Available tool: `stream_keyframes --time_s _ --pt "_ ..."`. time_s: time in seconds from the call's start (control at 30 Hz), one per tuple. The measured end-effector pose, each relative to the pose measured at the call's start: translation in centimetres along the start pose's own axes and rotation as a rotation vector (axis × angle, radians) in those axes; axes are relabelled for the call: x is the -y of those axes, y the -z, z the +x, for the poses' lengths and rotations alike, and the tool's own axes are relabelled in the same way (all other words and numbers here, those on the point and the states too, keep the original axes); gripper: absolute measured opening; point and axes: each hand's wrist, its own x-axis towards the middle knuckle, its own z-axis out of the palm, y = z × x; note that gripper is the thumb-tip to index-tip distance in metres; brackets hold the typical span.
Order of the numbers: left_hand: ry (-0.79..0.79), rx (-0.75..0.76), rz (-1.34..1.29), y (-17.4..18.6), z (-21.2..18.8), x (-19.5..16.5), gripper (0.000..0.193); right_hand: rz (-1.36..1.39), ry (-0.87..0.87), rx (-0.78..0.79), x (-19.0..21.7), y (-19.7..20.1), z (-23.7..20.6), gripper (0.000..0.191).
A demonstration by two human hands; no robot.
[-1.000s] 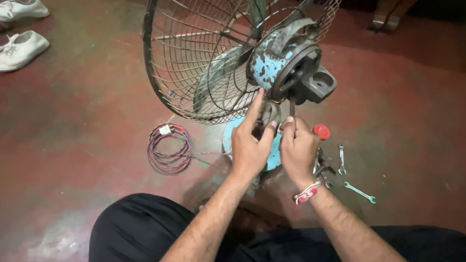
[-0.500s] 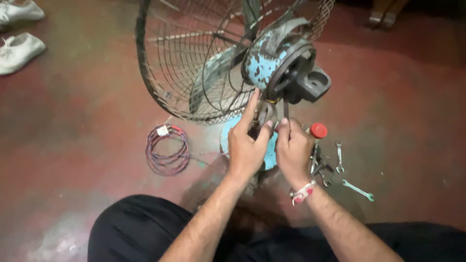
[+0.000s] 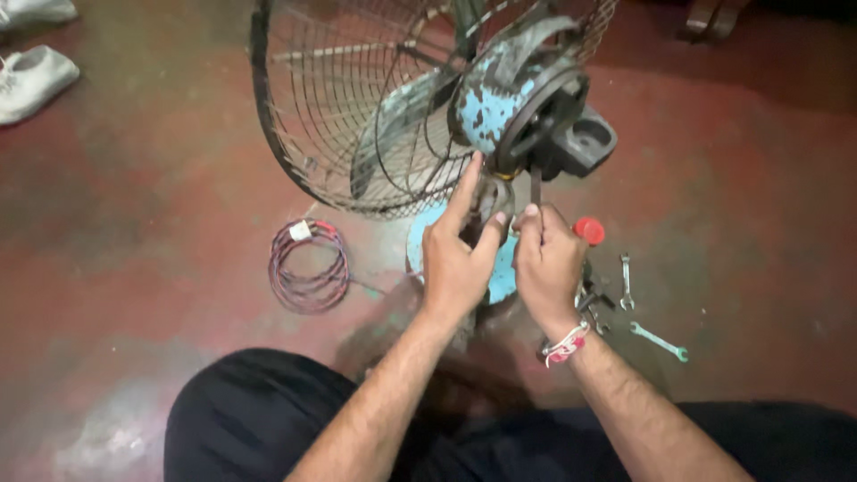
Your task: The person sits on the floor servicing a pedestal fan, wiping the motor housing and rear cover with a cloth and using a screwdriver to work on the fan's rear housing. They hold the fan steady with one hand while scraping and tightening around the motor area, continuing the cleaning and adjustment until the clip ends.
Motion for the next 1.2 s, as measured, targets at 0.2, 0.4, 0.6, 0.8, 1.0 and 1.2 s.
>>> stream_keyframes --time_s 0.2,0.4,0.6,0.8,1.0,1.2 --pt "-0.095 -0.012 -0.012 0.1 0.3 -0.2 0.068 -0.146 0.044 -0.013 -0.9 0.6 1.3 0.033" --pt "0.052 0.016 -0.091 0.1 0.5 -0.2 0.069 0.064 -0.036 0.03 -1.6 0.8 1.1 0.034" --pt "-0.006 0.003 -0.018 0.0 0.3 0.3 0.068 -0.063 0.279 0.0 -2.2 2.4 1.5 0.03" --pt "-0.049 -0.005 -0.053 0.1 0.4 0.3 0.068 -0.084 0.156 0.045 -3.0 2.3 1.5 0.031" --pt "0.003 0.013 -0.073 0.2 0.4 0.3 0.069 0.32 -0.027 0.132 -4.0 1.1 1.3 0.036" --pt "-0.079 0.0 -0.038 0.4 0.4 -0.2 0.071 0.198 -0.069 0.094 -4.3 1.1 1.3 0.039"
